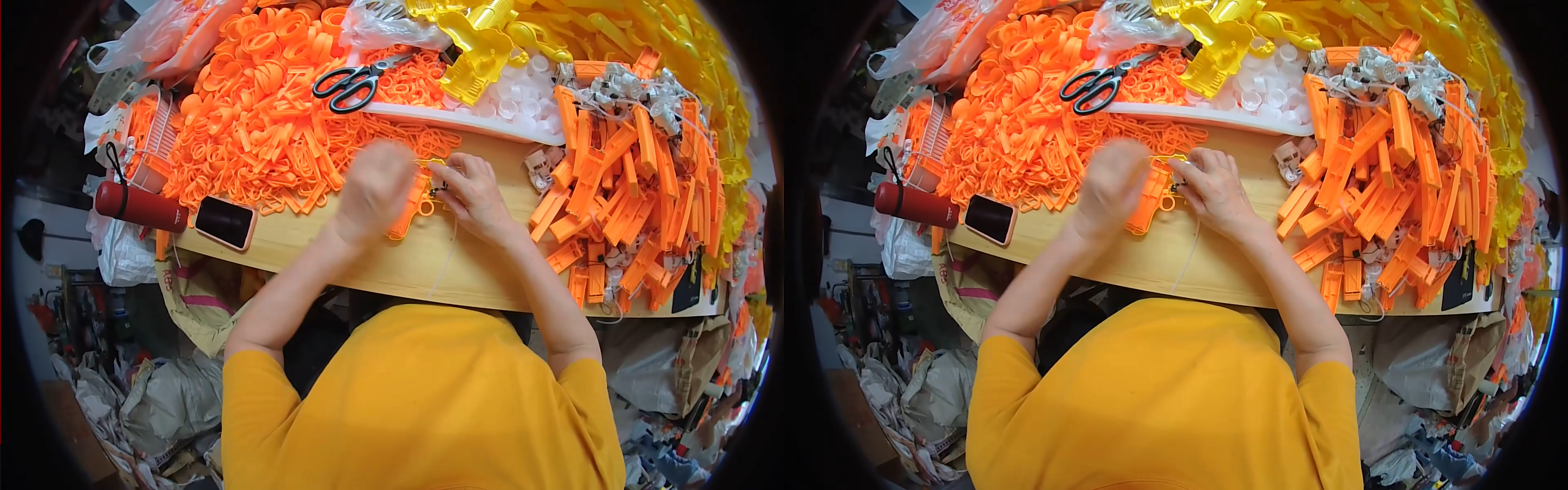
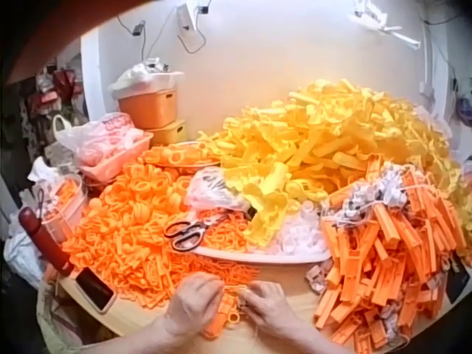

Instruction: Assembling plastic toy parts at a factory workstation.

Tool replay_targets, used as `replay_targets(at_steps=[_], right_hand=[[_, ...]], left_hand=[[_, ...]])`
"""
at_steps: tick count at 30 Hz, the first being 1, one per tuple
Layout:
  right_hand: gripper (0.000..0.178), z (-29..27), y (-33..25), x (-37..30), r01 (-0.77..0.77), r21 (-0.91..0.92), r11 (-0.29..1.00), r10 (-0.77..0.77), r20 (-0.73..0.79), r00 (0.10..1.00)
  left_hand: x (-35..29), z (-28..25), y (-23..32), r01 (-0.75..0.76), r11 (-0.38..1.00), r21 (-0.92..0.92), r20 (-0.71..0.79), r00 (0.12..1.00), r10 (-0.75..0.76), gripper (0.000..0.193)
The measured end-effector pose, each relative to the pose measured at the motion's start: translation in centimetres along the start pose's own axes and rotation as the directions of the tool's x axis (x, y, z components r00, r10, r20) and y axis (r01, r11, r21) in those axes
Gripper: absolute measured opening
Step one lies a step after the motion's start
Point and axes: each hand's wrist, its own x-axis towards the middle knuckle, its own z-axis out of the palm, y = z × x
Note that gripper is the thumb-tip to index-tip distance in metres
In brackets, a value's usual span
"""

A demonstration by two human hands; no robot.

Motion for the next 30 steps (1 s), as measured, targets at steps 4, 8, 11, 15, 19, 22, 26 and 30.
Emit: replay_targets(at_steps=[4,8,11,15,19,22,26,30], right_hand=[[0.048,0.5,-0.1,0.9,0.031,-0.038,0.999,-0.032,-0.034,0.999],[0.045,0.4,-1.7,1.0,0.002,-0.05,0.999,-0.012,-0.201,0.979],[0.038,0.4,-2.9,-0.9,-0.118,-0.045,0.992,0.088,-0.422,0.902],[0.034,0.4,-4.7,-3.2,-0.184,-0.146,0.972,0.145,-0.245,0.959],[0.031,1.5,-6.0,-4.2,-0.217,-0.101,0.971,0.209,-0.087,0.974],[0.027,2.0,-7.2,-4.6,-0.177,-0.034,0.984,0.174,-0.073,0.982],[0.022,1.6,-8.0,-6.1,-0.206,0.027,0.978,0.207,-0.026,0.978],[0.019,1.3,-8.3,-7.3,-0.168,0.057,0.984,0.169,-0.008,0.986]], left_hand=[[5.5,-3.5,-7.2,0.217,0.919,0.33,-0.021,0.975,-0.222,0.025],[9.2,-4.0,-10.7,0.258,0.789,0.558,0.309,0.817,-0.486,0.027],[9.8,-3.2,-11.8,0.136,0.763,0.632,0.396,0.789,-0.469,0.031],[8.7,-3.7,-12.4,0.114,0.778,0.618,0.369,0.832,-0.415,0.03],[8.0,-6.8,-10.3,0.15,0.799,0.583,0.316,0.864,-0.392,0.033],[5.6,-9.8,-7.2,0.347,0.82,0.455,0.198,0.859,-0.473,0.036],[2.3,-13.0,-1.2,0.791,0.599,0.124,0.407,0.51,-0.758,0.04],[-4.2,-14.1,2.3,0.85,0.475,-0.226,0.697,0.482,-0.531,0.048]])
